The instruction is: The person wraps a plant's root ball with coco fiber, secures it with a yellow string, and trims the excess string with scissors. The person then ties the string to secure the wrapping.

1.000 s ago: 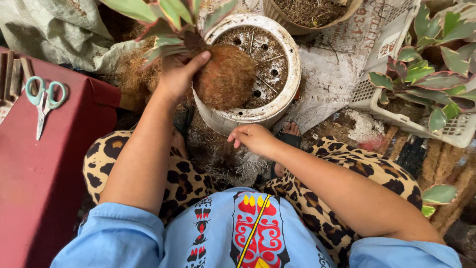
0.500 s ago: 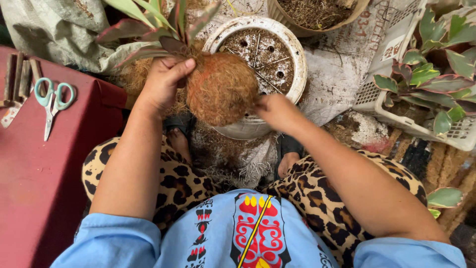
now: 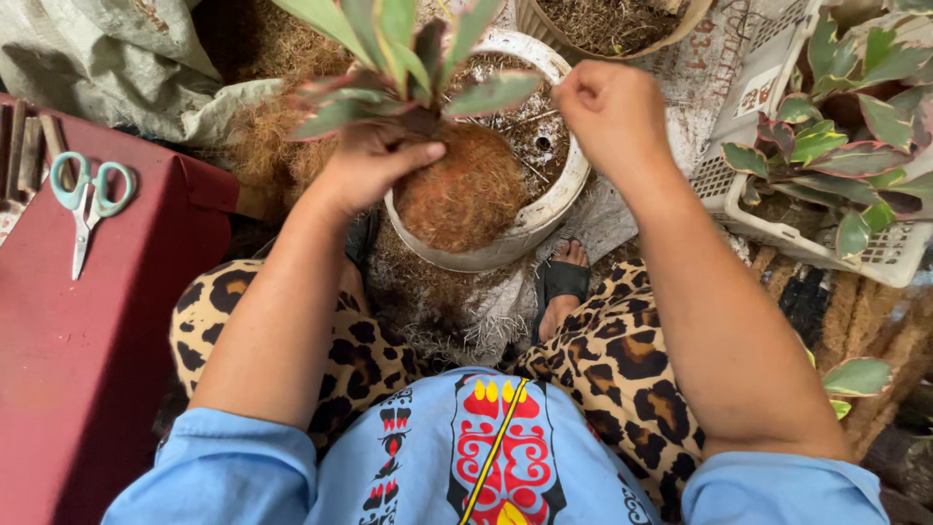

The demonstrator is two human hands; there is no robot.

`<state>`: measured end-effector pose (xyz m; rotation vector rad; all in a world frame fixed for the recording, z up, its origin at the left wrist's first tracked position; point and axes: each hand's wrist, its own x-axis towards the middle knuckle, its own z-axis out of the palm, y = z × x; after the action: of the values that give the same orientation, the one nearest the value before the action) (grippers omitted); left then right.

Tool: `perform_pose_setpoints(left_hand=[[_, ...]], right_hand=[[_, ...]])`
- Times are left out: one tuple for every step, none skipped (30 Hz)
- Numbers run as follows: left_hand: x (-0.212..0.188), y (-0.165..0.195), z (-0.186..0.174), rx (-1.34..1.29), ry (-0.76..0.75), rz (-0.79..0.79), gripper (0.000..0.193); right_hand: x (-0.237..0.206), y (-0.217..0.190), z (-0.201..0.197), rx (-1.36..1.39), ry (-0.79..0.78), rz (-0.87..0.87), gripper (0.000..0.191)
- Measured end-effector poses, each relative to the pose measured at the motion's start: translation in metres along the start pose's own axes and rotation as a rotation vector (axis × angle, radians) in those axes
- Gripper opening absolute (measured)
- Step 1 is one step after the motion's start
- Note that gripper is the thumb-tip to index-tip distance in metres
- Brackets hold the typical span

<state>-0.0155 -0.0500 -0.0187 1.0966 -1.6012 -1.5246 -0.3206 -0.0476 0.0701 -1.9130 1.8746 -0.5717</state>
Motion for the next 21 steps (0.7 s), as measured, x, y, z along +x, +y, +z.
perform_pose_setpoints(left_hand=[[0.002, 0.001, 0.005, 0.026, -0.004, -0.084, 0.042], [0.005, 0.000, 0.013, -0.066, 0.001, -0.004, 0.044], [0.008, -0.002, 0.021, -0.159, 0.005, 0.074, 0.047], [0.009, -0.004, 0.027, -0.252, 0.009, 0.153, 0.049], [0.010, -0.006, 0.032, -0.269, 0.043, 0.180, 0.051], [0.012, -0.009, 0.037, -0.286, 0.078, 0.209, 0.054], [0.012, -0.011, 0.040, -0.304, 0.113, 0.235, 0.056], [0.012, -0.011, 0.041, -0.244, 0.118, 0.233, 0.053], [0.011, -0.012, 0.040, -0.185, 0.122, 0.232, 0.051], [0.011, -0.011, 0.041, -0.126, 0.123, 0.232, 0.048], [0.010, -0.009, 0.040, -0.123, 0.141, 0.274, 0.051], [0.009, -0.006, 0.040, -0.119, 0.160, 0.316, 0.055], [0.008, -0.002, 0.040, -0.114, 0.180, 0.358, 0.059], [0.007, 0.002, 0.039, 0.036, 0.213, 0.290, 0.054], [0.005, 0.006, 0.038, 0.184, 0.243, 0.218, 0.050], [0.004, 0.009, 0.038, 0.331, 0.268, 0.144, 0.046], [0.002, 0.012, 0.039, 0.308, 0.292, 0.186, 0.051], [0.001, 0.014, 0.040, 0.286, 0.317, 0.228, 0.055], [0.000, 0.015, 0.041, 0.265, 0.340, 0.270, 0.060], [0.000, 0.015, 0.043, 0.330, 0.370, 0.303, 0.059], [0.000, 0.014, 0.044, 0.394, 0.399, 0.336, 0.058]], right_hand=[[-0.002, -0.008, 0.004, 0.095, -0.074, 0.100, 0.015], [-0.004, -0.015, 0.008, 0.156, -0.056, -0.048, 0.015], [-0.006, -0.021, 0.012, 0.217, -0.039, -0.196, 0.017], [-0.009, -0.027, 0.017, 0.278, -0.023, -0.343, 0.021], [-0.012, -0.032, 0.020, 0.240, -0.073, -0.237, 0.019], [-0.015, -0.036, 0.021, 0.201, -0.123, -0.131, 0.017], [-0.018, -0.039, 0.022, 0.163, -0.175, -0.026, 0.015], [-0.020, -0.041, 0.023, 0.139, -0.217, 0.002, 0.014], [-0.023, -0.043, 0.024, 0.115, -0.258, 0.030, 0.014], [-0.025, -0.044, 0.024, 0.090, -0.296, 0.059, 0.015], [-0.027, -0.044, 0.024, 0.112, -0.305, 0.031, 0.015], [-0.029, -0.044, 0.023, 0.134, -0.315, 0.001, 0.014], [-0.029, -0.045, 0.023, 0.157, -0.325, -0.030, 0.014], [-0.029, -0.046, 0.024, 0.167, -0.328, -0.039, 0.013], [-0.029, -0.047, 0.026, 0.178, -0.331, -0.045, 0.013], [-0.030, -0.048, 0.028, 0.189, -0.334, -0.049, 0.013], [-0.030, -0.049, 0.029, 0.184, -0.310, -0.067, 0.013], [-0.031, -0.051, 0.031, 0.180, -0.287, -0.087, 0.012], [-0.032, -0.054, 0.034, 0.177, -0.264, -0.107, 0.012], [-0.034, -0.056, 0.036, 0.165, -0.218, -0.157, 0.012], [-0.035, -0.059, 0.038, 0.153, -0.171, -0.208, 0.012]])
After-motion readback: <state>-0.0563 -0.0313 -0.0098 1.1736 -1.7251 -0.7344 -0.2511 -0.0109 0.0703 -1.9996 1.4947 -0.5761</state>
